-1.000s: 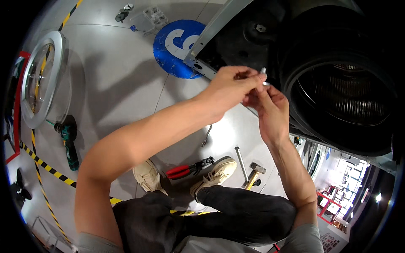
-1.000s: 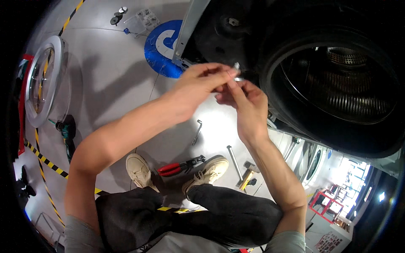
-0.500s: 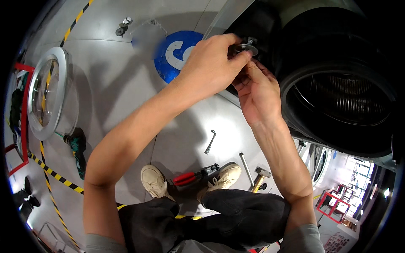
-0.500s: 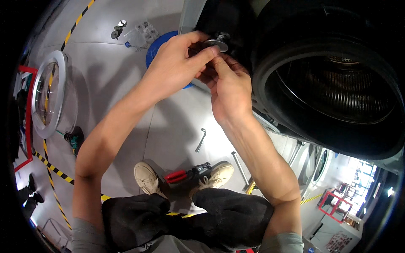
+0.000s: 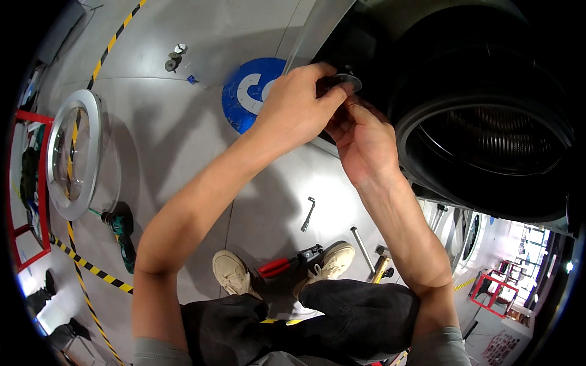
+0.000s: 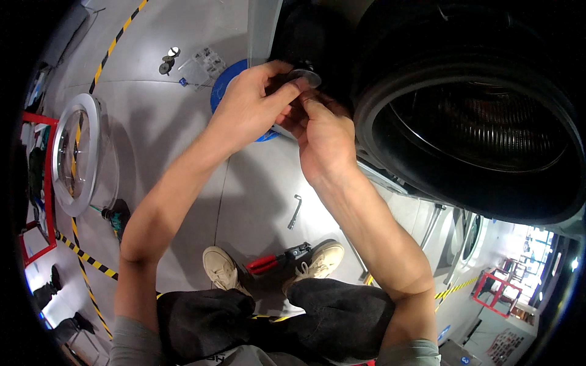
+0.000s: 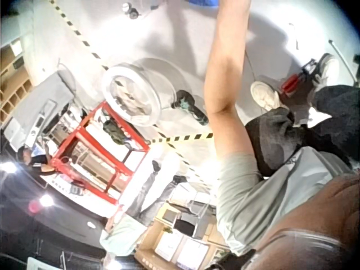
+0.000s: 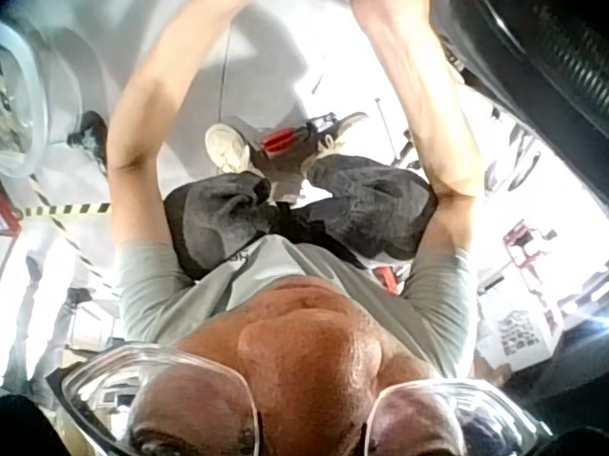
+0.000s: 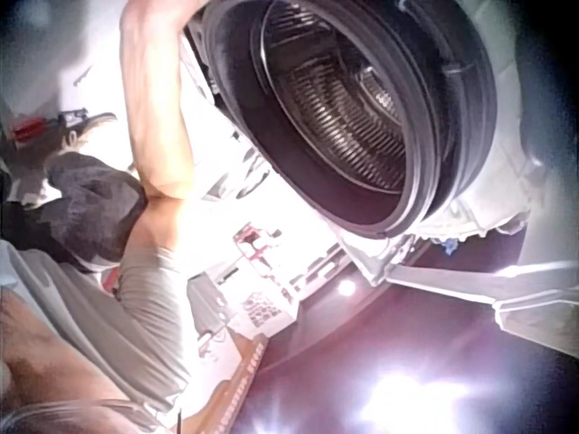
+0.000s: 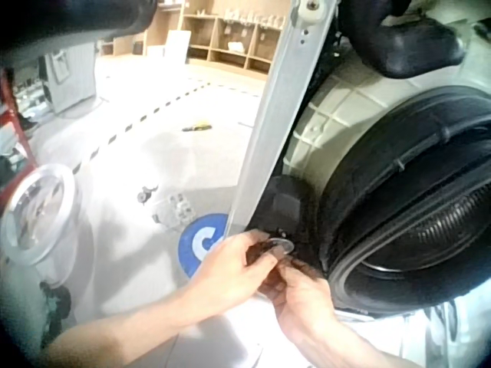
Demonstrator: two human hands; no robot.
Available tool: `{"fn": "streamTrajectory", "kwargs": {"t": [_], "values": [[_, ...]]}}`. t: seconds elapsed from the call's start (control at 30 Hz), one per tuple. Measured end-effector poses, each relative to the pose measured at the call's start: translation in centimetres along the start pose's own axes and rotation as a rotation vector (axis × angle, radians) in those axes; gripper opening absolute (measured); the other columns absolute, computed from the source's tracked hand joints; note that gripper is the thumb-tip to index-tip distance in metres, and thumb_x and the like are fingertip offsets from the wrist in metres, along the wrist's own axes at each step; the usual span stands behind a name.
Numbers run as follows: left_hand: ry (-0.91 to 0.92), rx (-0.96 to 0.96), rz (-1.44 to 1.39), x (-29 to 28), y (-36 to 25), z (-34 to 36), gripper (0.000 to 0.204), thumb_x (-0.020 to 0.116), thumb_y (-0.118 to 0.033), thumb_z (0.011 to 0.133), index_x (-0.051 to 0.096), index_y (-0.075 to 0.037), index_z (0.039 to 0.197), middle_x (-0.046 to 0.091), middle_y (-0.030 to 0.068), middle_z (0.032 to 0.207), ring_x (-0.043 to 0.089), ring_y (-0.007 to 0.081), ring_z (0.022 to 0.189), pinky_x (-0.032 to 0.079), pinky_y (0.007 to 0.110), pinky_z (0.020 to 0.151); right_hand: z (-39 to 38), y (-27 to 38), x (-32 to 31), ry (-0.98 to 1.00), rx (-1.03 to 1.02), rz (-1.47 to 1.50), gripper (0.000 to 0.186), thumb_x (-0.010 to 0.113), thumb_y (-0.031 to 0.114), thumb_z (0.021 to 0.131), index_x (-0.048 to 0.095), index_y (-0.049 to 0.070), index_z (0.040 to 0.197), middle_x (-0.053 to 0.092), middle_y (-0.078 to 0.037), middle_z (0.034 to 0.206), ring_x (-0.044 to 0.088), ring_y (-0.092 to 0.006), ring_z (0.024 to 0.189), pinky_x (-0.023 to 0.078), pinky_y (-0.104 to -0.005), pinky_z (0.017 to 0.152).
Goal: The person positions a grey plastic balancing weight onto the front of a washing machine drum and secures it using several metal bolts and washers with a power impact driver.
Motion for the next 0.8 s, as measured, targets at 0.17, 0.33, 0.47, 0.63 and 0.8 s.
{"fn": "streamTrajectory", "kwargs": {"t": [0.17,0.33,0.47,0.63,0.8], "values": [[0.016,-0.071,-0.163,0.1,0.1,-0.3,0.032,0.062,-0.020,0.089,0.059,0.005,0.109,0.062,0.0059,0.076,0.058,0.0090,0.064,0.047,0.023,0.057,-0.3,0.2,0.2,-0.040,0.017,0.054,0.016,0.052,0.012,0.095,0.057,0.000,0.103,0.061,-0.009,0.095,0.060,-0.0184,0.075,0.053,-0.0341,0.071],[-0.332,0.108,-0.051,0.0,-0.7,-2.5,0.022,0.066,-0.015,0.082,0.057,0.002,0.093,0.064,0.0146,0.080,0.064,0.0245,0.071,0.050,0.034,0.063,-0.1,0.1,0.4,-0.049,0.080,0.074,0.015,0.053,0.014,0.095,0.058,0.002,0.103,0.062,-0.008,0.097,0.061,-0.0173,0.079,0.052,-0.0324,0.072],[-0.335,0.201,0.164,0.2,-2.0,-3.0,0.017,0.068,-0.012,0.082,0.058,-0.001,0.092,0.060,0.0095,0.080,0.060,0.0211,0.068,0.048,0.031,0.061,0.0,-0.2,0.1,-0.054,0.069,0.098,0.017,0.052,0.017,0.096,0.058,0.004,0.106,0.062,-0.007,0.099,0.060,-0.0173,0.086,0.049,-0.0331,0.078],[-0.353,0.287,0.353,0.6,-2.6,-2.8,0.013,0.066,-0.011,0.082,0.062,-0.002,0.091,0.059,0.0104,0.079,0.058,0.0257,0.068,0.048,0.033,0.062,-0.4,-0.1,0.5,0.019,0.087,0.174,0.021,0.049,0.021,0.098,0.057,0.006,0.109,0.062,-0.006,0.102,0.059,-0.0178,0.092,0.045,-0.0349,0.083],[-0.363,0.257,0.308,0.7,-2.1,-2.4,0.014,0.065,-0.011,0.083,0.065,-0.001,0.092,0.062,0.0124,0.082,0.060,0.0275,0.069,0.047,0.034,0.063,-0.2,-0.1,0.3,0.026,0.139,0.205,0.024,0.045,0.024,0.099,0.055,0.006,0.113,0.062,-0.007,0.104,0.059,-0.0181,0.094,0.044,-0.0356,0.084]]}}
Point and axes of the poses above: each hand's wrist, its own z-axis towards the middle knuckle, its own x-axis out of the palm, y = z × x, the point moved 4 cm from there along z, towards the middle knuckle
